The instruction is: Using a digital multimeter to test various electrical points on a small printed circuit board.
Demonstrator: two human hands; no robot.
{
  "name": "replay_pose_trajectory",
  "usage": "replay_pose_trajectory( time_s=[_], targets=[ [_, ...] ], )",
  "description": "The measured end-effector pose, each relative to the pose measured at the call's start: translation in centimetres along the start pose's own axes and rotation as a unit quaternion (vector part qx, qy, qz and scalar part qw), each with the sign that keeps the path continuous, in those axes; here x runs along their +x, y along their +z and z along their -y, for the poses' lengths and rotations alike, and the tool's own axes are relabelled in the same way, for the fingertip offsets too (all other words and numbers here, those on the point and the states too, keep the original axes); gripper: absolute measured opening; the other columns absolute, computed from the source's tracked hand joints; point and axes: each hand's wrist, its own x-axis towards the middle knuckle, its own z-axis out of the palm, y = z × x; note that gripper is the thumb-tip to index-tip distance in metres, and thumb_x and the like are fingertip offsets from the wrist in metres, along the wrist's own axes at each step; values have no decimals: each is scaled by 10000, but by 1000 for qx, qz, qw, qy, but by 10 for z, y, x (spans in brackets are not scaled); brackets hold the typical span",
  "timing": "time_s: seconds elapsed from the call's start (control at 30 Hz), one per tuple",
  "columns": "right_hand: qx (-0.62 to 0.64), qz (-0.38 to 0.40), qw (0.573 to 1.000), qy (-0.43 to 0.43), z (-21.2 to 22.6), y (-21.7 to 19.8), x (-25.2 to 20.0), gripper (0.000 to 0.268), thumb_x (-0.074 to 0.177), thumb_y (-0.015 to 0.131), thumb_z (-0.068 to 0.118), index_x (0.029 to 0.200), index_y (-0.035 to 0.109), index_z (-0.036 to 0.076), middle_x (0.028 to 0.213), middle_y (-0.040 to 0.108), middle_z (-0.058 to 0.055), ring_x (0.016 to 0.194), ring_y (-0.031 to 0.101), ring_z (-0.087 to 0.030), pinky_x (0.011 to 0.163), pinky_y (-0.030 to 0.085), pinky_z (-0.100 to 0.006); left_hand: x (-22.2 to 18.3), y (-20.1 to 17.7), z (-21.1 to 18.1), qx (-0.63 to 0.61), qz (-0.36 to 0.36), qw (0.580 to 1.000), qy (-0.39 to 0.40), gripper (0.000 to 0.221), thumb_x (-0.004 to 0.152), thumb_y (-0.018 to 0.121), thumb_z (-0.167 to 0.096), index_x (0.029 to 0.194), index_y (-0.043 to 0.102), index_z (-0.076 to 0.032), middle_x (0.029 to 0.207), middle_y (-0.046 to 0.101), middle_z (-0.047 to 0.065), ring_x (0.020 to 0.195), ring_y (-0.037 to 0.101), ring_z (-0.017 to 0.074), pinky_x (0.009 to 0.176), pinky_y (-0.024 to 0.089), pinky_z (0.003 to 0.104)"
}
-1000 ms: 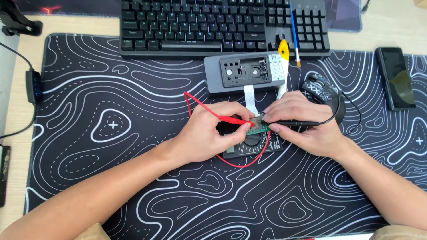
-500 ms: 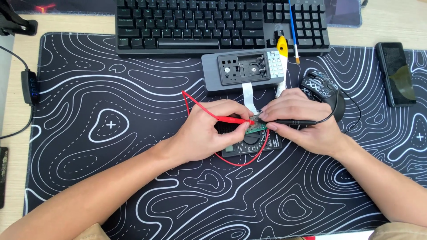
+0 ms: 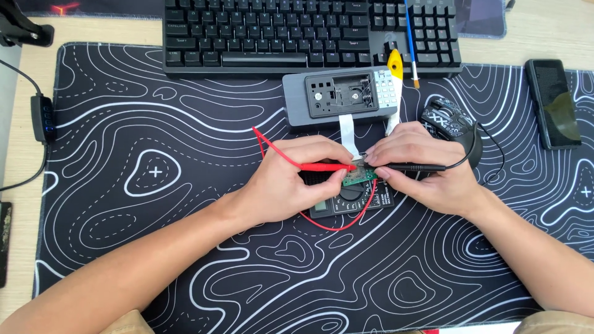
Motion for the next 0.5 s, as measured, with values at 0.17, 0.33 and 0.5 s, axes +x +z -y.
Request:
replay_pose_trajectory(
  time_s=[0.17,0.33,0.5],
  targets=[
    [3,1,1000,2,-1,-1,-1,102,998,827,-14,1089,861,14,1038,878,-151,1048,871,-366,1045,596,-548,-3,1,5,-6,-2,1000,-8,171,1015,765,-15,1177,795,-63,1111,836,167,1042,857,362,927,691,451],
    [6,5,1000,-12,1,0,0,95,1003,831,-2,1093,860,10,1050,876,-150,1050,869,-353,1040,595,-541,-1,2,4,-15,2,1000,-2,184,1001,770,2,1174,796,-58,1131,828,170,1065,848,372,948,691,461],
    [3,3,1000,-24,0,0,2,100,996,852,23,1095,863,21,1075,870,-129,1058,869,-345,1046,581,-524,1,2,3,-5,3,1000,9,179,1002,772,-2,1167,804,-66,1159,822,154,1108,841,367,962,692,461]
  ],
)
